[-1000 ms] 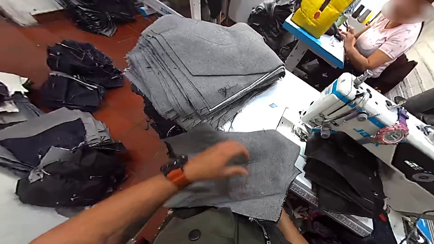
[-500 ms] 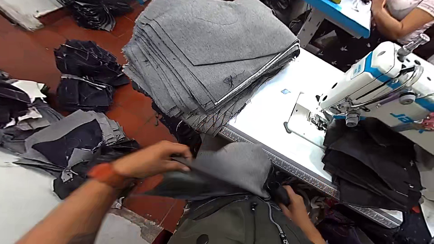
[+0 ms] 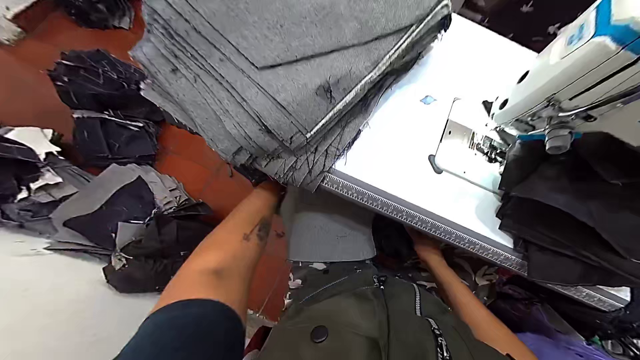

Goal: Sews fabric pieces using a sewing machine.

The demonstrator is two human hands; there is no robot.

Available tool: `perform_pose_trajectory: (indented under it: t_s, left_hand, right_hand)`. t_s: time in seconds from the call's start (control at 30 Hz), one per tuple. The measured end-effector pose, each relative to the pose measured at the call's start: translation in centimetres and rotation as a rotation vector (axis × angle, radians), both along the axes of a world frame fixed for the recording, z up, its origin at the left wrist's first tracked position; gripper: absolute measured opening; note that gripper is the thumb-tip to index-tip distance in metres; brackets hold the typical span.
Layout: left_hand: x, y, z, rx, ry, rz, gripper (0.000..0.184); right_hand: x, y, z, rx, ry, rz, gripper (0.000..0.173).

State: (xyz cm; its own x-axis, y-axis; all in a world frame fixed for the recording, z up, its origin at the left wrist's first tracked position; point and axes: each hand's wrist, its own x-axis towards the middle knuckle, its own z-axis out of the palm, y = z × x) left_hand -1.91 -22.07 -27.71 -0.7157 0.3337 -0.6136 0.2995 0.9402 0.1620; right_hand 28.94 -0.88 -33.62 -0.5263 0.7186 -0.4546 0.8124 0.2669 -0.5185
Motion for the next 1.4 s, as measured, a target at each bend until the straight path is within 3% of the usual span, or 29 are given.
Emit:
perform_pose_trajectory:
  t_s: [0.07,0.13,0.2,0.27,0.3,0.37,0.43,0.47,0.53,0.6,0.7,0.77,0.83,0.97,1.13,1.2,1.3,1.4]
  left_hand:
    - [1.3,0.8,-2.4,0.012,-0.025,-0.167,0.036]
    - [3.2,3.6,-3.3,0.073,-0.061,-0.094,0.043]
    - [5.8,3.1,-6.9,0.477,0.148,-0.041,0.053]
    - [8.7,0.5,-9.3,0.762,0.275,-0.175,0.068]
    - [10.1,-1.2,-9.6,0.766,0.273,-0.244,0.078]
    - [12.2,-4.2,-8.9,0.681,0.202,-0.312,0.091]
    - [13.2,-6.0,-6.1,0.635,0.102,-0.390,0.080]
    - [12.8,-5.9,-4.0,0.660,0.130,-0.476,0.059]
    - [10.6,-4.1,1.6,0.824,0.375,-0.640,0.033]
    - [6.5,-1.4,8.2,0.949,0.573,-0.666,0.027]
    - [-2.5,3.1,14.9,0.787,0.727,-0.618,0.034]
    - [-8.5,5.9,15.2,0.659,0.689,-0.625,0.036]
    - [-10.7,7.6,15.5,0.607,0.628,-0.698,0.027]
    - [-9.2,8.7,17.7,0.488,0.565,-0.680,0.030]
    - [-7.3,9.6,18.0,0.249,0.765,-0.679,0.031]
    - [-8.3,9.7,18.8,0.288,0.806,-0.673,0.025]
    - [-8.5,10.2,23.7,0.439,0.645,-0.479,0.026]
    - [-6.5,10.3,26.0,0.666,0.449,-0.693,0.018]
  right_hand:
    - [-1.0,0.8,-1.0,0.015,-0.189,0.096,0.048]
    - [-1.4,1.2,-2.2,0.047,-0.266,0.125,0.044]
    - [-1.1,1.6,-3.8,0.071,-0.269,0.140,0.042]
    - [0.0,1.6,-6.3,0.071,-0.111,0.073,0.041]
    - [0.7,1.7,-7.9,0.047,-0.039,0.044,0.042]
    - [1.3,2.3,-10.9,-0.001,-0.101,0.129,0.042]
    - [0.9,2.7,-10.7,-0.072,-0.226,0.231,0.042]
    - [0.5,3.0,-9.6,-0.064,-0.270,0.273,0.043]
    - [0.2,3.7,-6.7,-0.040,-0.430,0.345,0.045]
    - [1.8,4.1,-5.8,0.026,-0.425,0.284,0.048]
    - [5.0,4.0,-4.0,0.021,-0.171,0.160,0.052]
    - [6.9,3.1,-2.3,-0.113,0.026,0.126,0.049]
    - [8.6,2.1,-0.9,-0.213,0.110,0.162,0.044]
    - [11.4,0.5,-0.6,-0.222,0.187,0.140,0.036]
    - [10.4,1.3,0.1,-0.191,0.105,0.303,0.037]
    - [9.4,1.5,1.9,-0.206,0.081,0.422,0.038]
    - [7.6,1.5,6.6,-0.181,0.286,0.560,0.033]
    - [5.8,0.9,11.6,0.051,0.713,0.609,0.024]
